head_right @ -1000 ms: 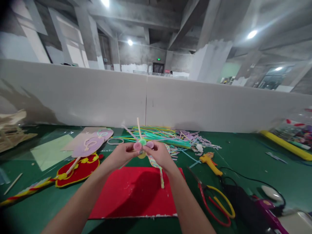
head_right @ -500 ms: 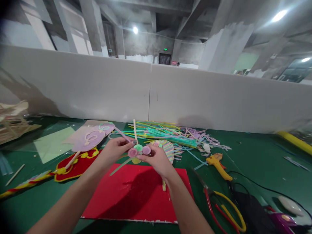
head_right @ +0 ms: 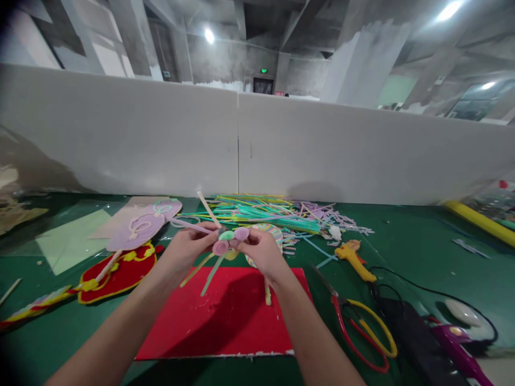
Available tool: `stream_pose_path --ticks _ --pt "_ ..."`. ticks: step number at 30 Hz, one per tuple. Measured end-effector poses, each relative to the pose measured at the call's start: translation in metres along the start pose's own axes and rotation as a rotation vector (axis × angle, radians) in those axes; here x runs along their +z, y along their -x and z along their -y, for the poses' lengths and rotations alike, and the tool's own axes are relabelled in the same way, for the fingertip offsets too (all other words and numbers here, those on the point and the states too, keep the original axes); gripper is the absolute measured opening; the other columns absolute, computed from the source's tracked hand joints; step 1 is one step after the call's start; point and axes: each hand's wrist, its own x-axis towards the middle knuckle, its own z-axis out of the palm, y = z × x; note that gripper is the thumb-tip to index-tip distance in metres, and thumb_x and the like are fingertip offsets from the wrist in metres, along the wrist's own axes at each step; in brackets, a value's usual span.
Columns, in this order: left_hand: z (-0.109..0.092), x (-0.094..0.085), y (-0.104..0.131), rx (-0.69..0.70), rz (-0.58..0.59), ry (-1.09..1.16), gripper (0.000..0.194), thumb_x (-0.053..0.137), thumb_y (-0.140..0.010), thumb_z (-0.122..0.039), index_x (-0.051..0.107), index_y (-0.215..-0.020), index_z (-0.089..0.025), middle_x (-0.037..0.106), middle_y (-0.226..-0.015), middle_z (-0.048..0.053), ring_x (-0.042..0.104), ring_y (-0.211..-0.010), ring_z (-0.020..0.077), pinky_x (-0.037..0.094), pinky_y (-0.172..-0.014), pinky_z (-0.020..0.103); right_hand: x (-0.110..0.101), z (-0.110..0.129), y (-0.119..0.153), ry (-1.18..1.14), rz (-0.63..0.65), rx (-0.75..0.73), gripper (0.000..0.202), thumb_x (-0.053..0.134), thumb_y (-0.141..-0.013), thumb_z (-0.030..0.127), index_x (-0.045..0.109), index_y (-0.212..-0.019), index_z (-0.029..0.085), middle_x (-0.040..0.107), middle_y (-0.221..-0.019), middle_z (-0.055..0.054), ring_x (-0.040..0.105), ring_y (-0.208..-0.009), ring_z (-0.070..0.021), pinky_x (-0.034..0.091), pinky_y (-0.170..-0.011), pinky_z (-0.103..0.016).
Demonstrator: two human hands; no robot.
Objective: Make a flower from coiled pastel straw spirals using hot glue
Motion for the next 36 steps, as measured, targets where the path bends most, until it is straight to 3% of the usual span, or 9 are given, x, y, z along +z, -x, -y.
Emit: stream_pose_path --ticks 9,14,18,21,25,29,31,33,36 --pt "0.001 0.001 -0.001 0.008 -0.021 0.075 0.033 0.072 -0.056 -0.038 0.063 -0.078 -0.015 0.065 -0.069 0.002 0.061 -0.065 0.0150 0.050 -0.061 0.027 -0.003 0.012 0.006 0.053 0.048 -0.048 0.021 0.072 -0.061 0.026 0.066 -0.080 0.019 0.065 -0.079 -0.001 0.059 -0.076 -0.0168 0.047 -0.074 -0.032" --pt "-0.009 -0.007 0.006 0.172 0.233 -0.048 0.034 0.069 -0.065 -0.029 0.063 -0.096 -0.019 0.069 -0.089 0.006 0.064 -0.083 0.0201 0.051 -0.073 0.031 -0.011 0.020 0.008 0.076 -0.010 -0.096 0.021 0.074 -0.060 0.028 0.063 -0.077 0.020 0.063 -0.074 0.001 0.059 -0.071 -0.0165 0.046 -0.070 -0.032" --pt "-0.024 -0.016 0.015 0.192 0.415 -0.112 0.026 0.060 -0.075 -0.025 0.062 -0.101 -0.023 0.069 -0.098 0.007 0.063 -0.094 0.0220 0.050 -0.078 0.032 -0.027 0.034 0.015 0.249 0.159 -0.305 0.009 0.070 -0.067 0.023 0.066 -0.075 0.023 0.064 -0.082 -0.002 0.060 -0.084 -0.0187 0.044 -0.081 -0.036" --pt "-0.027 -0.018 0.014 0.310 0.291 -0.275 0.025 0.055 -0.078 -0.030 0.061 -0.102 -0.023 0.065 -0.108 0.007 0.059 -0.101 0.0227 0.050 -0.079 0.033 -0.036 0.042 0.019 0.351 0.213 -0.440 0.004 0.067 -0.072 0.021 0.067 -0.075 0.025 0.061 -0.093 -0.004 0.057 -0.096 -0.0199 0.042 -0.088 -0.039" --pt "-0.020 -0.018 0.005 0.410 -0.007 -0.516 0.034 0.053 -0.078 -0.038 0.057 -0.107 -0.021 0.057 -0.119 0.008 0.050 -0.112 0.0249 0.041 -0.092 0.041 -0.039 0.044 0.019 0.412 0.209 -0.530 0.007 0.066 -0.073 0.018 0.068 -0.074 0.025 0.057 -0.109 -0.004 0.050 -0.110 -0.0207 0.039 -0.096 -0.042" --pt "-0.012 -0.022 -0.004 0.297 -0.269 -0.389 0.038 0.053 -0.075 -0.046 0.058 -0.096 -0.015 0.063 -0.103 0.011 0.057 -0.100 0.0251 0.044 -0.087 0.039 -0.040 0.042 0.018 0.417 0.078 -0.613 0.012 0.065 -0.073 0.015 0.068 -0.072 0.027 0.054 -0.118 -0.002 0.046 -0.116 -0.0209 0.035 -0.100 -0.045" --pt "-0.011 -0.023 -0.006 0.217 -0.307 -0.291 0.043 0.057 -0.072 -0.051 0.059 -0.092 -0.013 0.064 -0.098 0.012 0.059 -0.095 0.0262 0.047 -0.080 0.038 -0.041 0.041 0.018 0.423 -0.004 -0.674 0.016 0.065 -0.073 0.013 0.068 -0.073 0.029 0.053 -0.120 -0.001 0.045 -0.117 -0.0212 0.035 -0.101 -0.046" --pt "-0.011 -0.021 -0.004 0.062 -0.159 -0.169 0.048 0.059 -0.067 -0.056 0.062 -0.085 -0.012 0.067 -0.094 0.013 0.061 -0.091 0.0269 0.048 -0.077 0.038 -0.040 0.040 0.017 0.437 -0.066 -0.747 0.020 0.066 -0.072 0.011 0.069 -0.074 0.031 0.052 -0.120 0.001 0.045 -0.118 -0.0218 0.036 -0.100 -0.046" --pt "-0.010 -0.012 0.004 -0.200 0.302 0.097 0.049 0.059 -0.067 -0.059 0.068 -0.080 -0.012 0.069 -0.091 0.014 0.064 -0.086 0.0245 0.046 -0.083 0.038 -0.038 0.039 0.016 0.506 -0.043 -0.824 0.022 0.066 -0.071 0.010 0.070 -0.075 0.032 0.053 -0.119 0.000 0.044 -0.119 -0.0233 0.037 -0.100 -0.047"
